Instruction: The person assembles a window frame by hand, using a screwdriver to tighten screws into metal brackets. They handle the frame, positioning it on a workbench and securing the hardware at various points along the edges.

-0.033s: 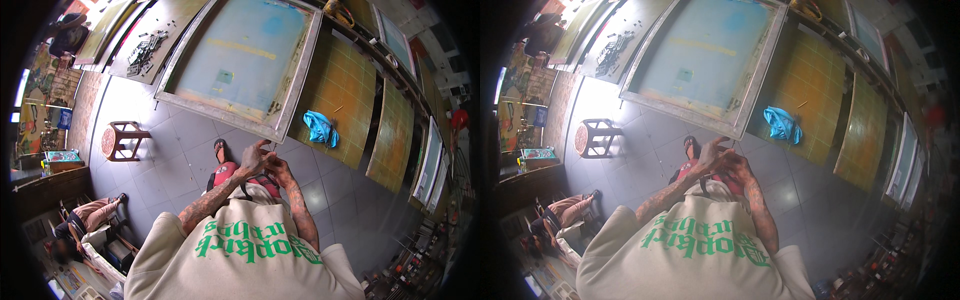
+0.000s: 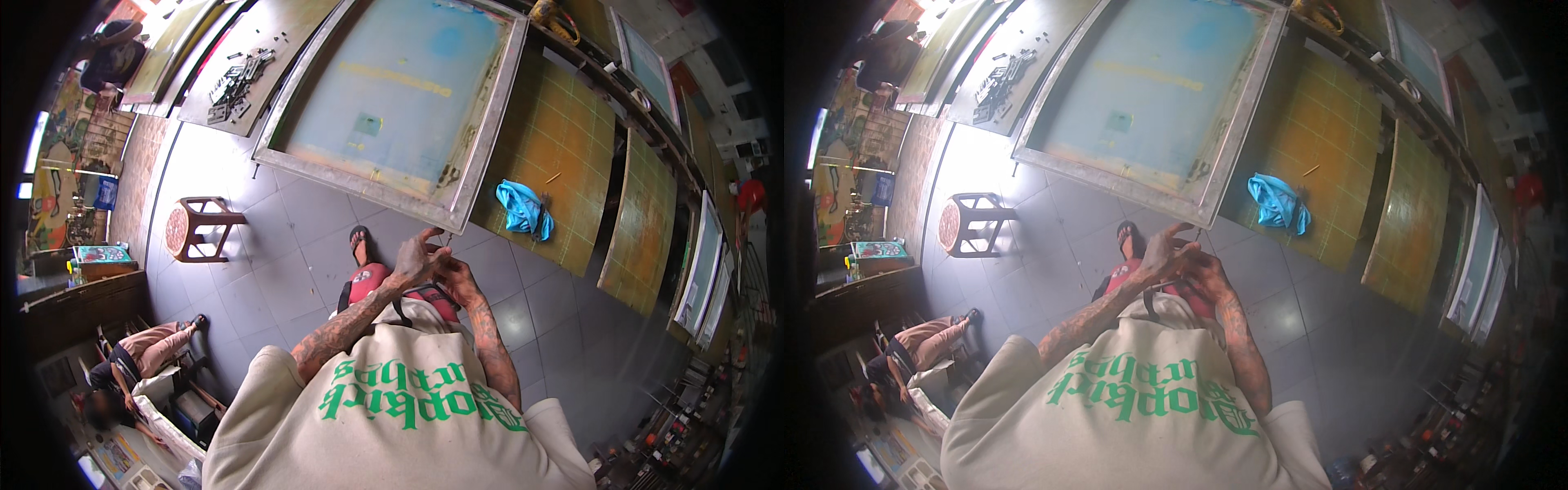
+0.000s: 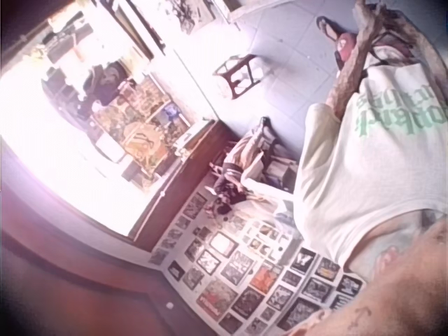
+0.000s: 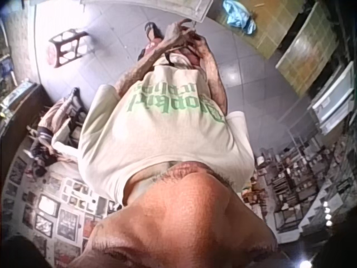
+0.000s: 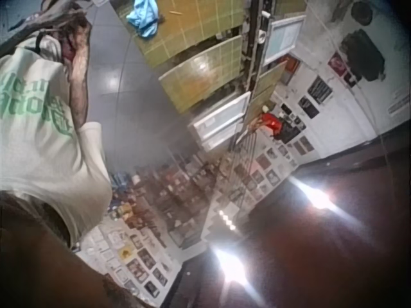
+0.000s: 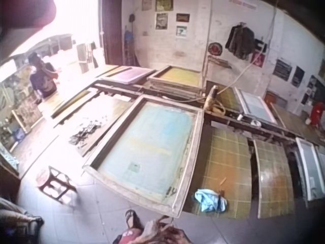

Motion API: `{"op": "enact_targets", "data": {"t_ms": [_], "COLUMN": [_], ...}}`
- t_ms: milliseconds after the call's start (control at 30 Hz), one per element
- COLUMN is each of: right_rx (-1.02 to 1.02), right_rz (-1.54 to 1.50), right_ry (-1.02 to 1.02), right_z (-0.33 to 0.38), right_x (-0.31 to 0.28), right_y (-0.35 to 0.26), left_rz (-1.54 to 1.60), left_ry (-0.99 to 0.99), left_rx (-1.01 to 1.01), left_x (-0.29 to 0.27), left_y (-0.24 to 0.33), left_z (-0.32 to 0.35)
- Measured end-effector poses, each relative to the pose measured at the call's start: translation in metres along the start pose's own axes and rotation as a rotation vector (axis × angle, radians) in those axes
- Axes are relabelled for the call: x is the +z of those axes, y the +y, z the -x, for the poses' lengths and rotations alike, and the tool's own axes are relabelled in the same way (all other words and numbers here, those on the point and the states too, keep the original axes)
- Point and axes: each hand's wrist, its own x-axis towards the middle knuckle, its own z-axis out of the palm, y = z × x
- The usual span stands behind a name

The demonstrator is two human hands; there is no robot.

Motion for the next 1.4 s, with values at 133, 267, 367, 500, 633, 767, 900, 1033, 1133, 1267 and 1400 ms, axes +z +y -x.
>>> {"op": "enact_targets", "data": {"t_ms": [133,267,367,500,633,767,900,1033,1133,1267,1400], "right_rx": [0.003,-0.059,-0.028,-0.034,-0.013,0.002,-0.018,-0.029,-0.022,0.015,-0.006], "right_rz": [-0.165,-0.156,-0.183,-0.281,-0.247,-0.276,-0.346,-0.275,-0.068,0.097,0.005], "right_ry": [-0.201,-0.192,-0.191,-0.200,-0.185,-0.094,-0.122,-0.120,0.021,0.168,-0.022], "right_z": [0.002,-0.004,-0.019,-0.009,-0.001,-0.001,0.003,-0.001,-0.004,-0.006,-0.003], "right_x": [0.008,-0.015,-0.043,-0.007,0.002,0.001,0.023,0.011,0.003,0.007,0.013], "right_y": [-0.006,0.014,0.040,0.019,0.009,0.019,0.003,0.004,0.008,0.007,-0.006], "left_rz": [0.168,-0.106,-0.357,-0.564,-0.462,-0.434,-0.412,-0.205,-0.201,-0.244,-0.174], "left_ry": [-0.038,-0.029,-0.136,-0.365,-0.356,-0.286,-0.115,-0.142,-0.149,-0.177,-0.357], "left_rx": [-0.050,0.080,0.003,-0.222,-0.198,-0.240,-0.233,-0.153,-0.146,-0.166,-0.152], "left_x": [-0.001,0.001,-0.020,-0.035,-0.032,-0.021,-0.013,-0.012,-0.012,-0.010,-0.020], "left_y": [-0.001,-0.005,-0.009,0.028,0.029,0.021,-0.010,-0.021,-0.014,-0.005,-0.003], "left_z": [0.001,0.000,0.017,0.048,0.063,0.061,0.058,0.056,0.057,0.058,0.046]}}
